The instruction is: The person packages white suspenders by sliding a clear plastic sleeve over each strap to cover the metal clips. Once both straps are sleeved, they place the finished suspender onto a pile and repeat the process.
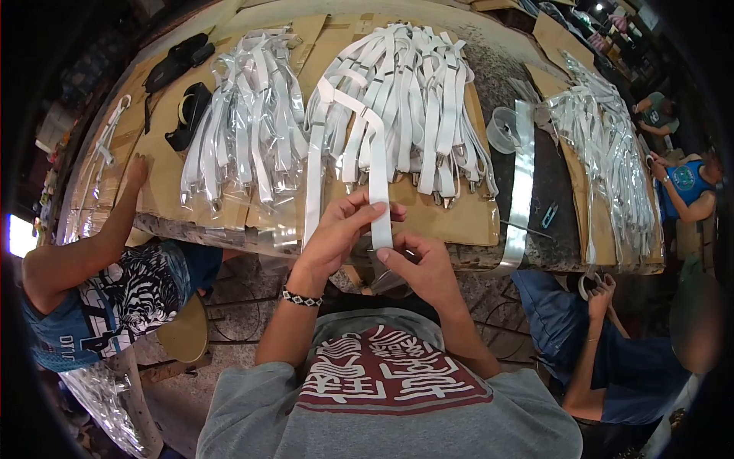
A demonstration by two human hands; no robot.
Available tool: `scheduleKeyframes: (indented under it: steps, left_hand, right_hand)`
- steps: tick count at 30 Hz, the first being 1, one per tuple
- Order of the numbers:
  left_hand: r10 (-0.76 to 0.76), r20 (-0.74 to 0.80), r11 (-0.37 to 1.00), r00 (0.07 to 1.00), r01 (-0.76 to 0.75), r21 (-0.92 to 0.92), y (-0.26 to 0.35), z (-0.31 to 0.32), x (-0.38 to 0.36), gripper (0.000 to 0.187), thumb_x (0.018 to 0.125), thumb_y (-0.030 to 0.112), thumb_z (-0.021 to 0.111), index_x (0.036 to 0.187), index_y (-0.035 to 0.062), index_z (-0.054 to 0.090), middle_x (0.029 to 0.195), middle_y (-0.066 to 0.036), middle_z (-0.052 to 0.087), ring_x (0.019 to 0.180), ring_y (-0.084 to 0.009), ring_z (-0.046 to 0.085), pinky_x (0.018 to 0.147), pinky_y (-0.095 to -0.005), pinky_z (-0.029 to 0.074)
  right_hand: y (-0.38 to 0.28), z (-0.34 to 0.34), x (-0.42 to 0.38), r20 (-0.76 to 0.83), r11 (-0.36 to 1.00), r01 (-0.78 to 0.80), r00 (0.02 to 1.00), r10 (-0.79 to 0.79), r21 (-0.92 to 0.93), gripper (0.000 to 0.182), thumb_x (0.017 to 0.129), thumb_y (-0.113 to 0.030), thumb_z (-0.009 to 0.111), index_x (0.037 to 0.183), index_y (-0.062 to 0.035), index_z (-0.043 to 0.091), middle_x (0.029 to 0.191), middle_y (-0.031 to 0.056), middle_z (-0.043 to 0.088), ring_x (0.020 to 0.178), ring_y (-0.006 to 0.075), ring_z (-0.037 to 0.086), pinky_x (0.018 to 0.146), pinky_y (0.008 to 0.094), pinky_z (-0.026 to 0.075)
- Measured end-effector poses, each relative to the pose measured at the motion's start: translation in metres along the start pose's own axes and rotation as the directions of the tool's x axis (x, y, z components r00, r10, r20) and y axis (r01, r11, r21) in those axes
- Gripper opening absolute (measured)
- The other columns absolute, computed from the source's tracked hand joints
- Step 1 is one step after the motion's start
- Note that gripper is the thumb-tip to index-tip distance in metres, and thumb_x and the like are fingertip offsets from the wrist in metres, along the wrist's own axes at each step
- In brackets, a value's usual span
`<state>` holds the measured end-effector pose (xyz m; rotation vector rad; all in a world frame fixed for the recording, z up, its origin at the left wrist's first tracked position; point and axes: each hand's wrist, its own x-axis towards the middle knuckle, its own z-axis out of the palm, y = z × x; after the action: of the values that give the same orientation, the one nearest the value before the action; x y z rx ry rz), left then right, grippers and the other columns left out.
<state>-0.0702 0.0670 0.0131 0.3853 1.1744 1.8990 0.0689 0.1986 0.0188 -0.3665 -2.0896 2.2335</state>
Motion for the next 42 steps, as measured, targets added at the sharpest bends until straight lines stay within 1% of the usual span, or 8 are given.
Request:
scheduleKeyframes:
  steps: [11,15,18,24,27,31,36,42]
  left_hand:
    - [-0.033,-0.055,0.953,0.998,0.048,0.298,-0.001,-0.018,0.013,0.033,0.101,0.028,0.062,0.111,-0.0018,0.072,0.103,-0.008,0.073,0.091,-0.0122,0.068,0.08,-0.029,0.054]
    - [0.417,-0.195,0.63,0.888,-0.128,0.766,0.045,-0.057,0.063,0.033,0.097,0.026,0.062,0.105,-0.0047,0.072,0.087,-0.011,0.073,0.079,-0.0168,0.067,0.068,-0.0301,0.052]
    - [0.764,-0.104,0.238,0.637,-0.128,0.963,0.053,-0.116,0.134,0.031,0.09,0.02,0.06,0.104,-0.0062,0.071,0.097,-0.023,0.072,0.091,-0.0333,0.07,0.08,-0.0423,0.053]
    - [0.619,-0.175,-0.133,0.765,0.322,0.937,0.056,-0.167,0.214,0.041,0.081,0.03,0.067,0.106,-0.0016,0.073,0.107,-0.026,0.071,0.101,-0.0429,0.067,0.097,-0.0476,0.049]
    - [0.67,-0.151,-0.073,0.727,0.267,0.961,0.06,-0.162,0.216,0.039,0.08,0.029,0.071,0.101,-0.004,0.072,0.103,-0.025,0.072,0.099,-0.0403,0.068,0.094,-0.0441,0.051]
    - [0.602,-0.175,0.333,0.779,-0.046,0.942,0.091,-0.138,0.187,0.028,0.085,0.02,0.07,0.097,-0.0049,0.071,0.096,-0.02,0.072,0.093,-0.0322,0.071,0.086,-0.0397,0.053]
    - [0.385,-0.116,0.866,0.916,-0.316,0.387,0.153,-0.093,0.135,0.018,0.094,0.012,0.066,0.108,0.0,0.067,0.097,-0.009,0.072,0.088,-0.0172,0.071,0.077,-0.0289,0.055]
    - [0.511,0.118,0.842,0.852,-0.523,0.129,0.216,-0.014,0.053,0.019,0.096,0.011,0.065,0.111,-0.0004,0.064,0.098,-0.011,0.072,0.083,-0.0186,0.073,0.072,-0.0277,0.058]
  right_hand:
    - [-0.001,-0.004,0.002,-0.139,0.998,0.014,0.99,-0.006,0.06,0.017,0.094,-0.017,0.072,0.095,0.0002,0.07,0.074,-0.006,0.06,0.067,0.0003,0.048,0.06,0.0197,0.037]
    - [-0.004,-0.02,-0.014,-0.097,0.999,0.001,0.995,0.002,0.039,0.015,0.094,-0.015,0.072,0.093,0.0001,0.07,0.074,-0.0067,0.059,0.067,0.0003,0.048,0.059,0.0195,0.035]
    - [-0.003,-0.029,-0.024,-0.114,0.998,0.009,0.994,-0.001,0.07,0.014,0.094,-0.014,0.072,0.092,0.0001,0.07,0.075,-0.0066,0.06,0.068,0.0005,0.048,0.06,0.0193,0.035]
    - [0.002,-0.042,-0.036,-0.111,0.998,0.019,0.994,-0.012,0.056,0.013,0.094,-0.012,0.072,0.095,0.0008,0.071,0.078,-0.0046,0.063,0.071,0.0021,0.053,0.063,0.0197,0.04]
    - [0.005,-0.046,-0.04,-0.098,0.999,0.005,0.995,0.0,0.054,0.014,0.094,-0.012,0.072,0.096,0.0018,0.071,0.081,-0.0034,0.065,0.073,0.0031,0.056,0.065,0.0202,0.043]
    - [0.006,-0.051,-0.042,-0.058,1.0,-0.011,0.998,0.012,0.023,0.015,0.094,-0.012,0.073,0.098,0.0022,0.071,0.083,-0.0023,0.066,0.074,0.0036,0.057,0.066,0.0209,0.044]
    - [0.023,-0.063,-0.043,-0.018,0.997,-0.049,0.999,0.048,-0.056,0.016,0.092,-0.014,0.074,0.096,0.0013,0.071,0.082,-0.0029,0.063,0.072,0.0034,0.054,0.064,0.0212,0.041]
    - [0.022,-0.053,-0.036,0.047,0.973,-0.034,0.998,0.046,-0.228,0.02,0.087,-0.016,0.078,0.094,0.0017,0.071,0.079,-0.0005,0.059,0.069,0.0063,0.051,0.061,0.0245,0.04]
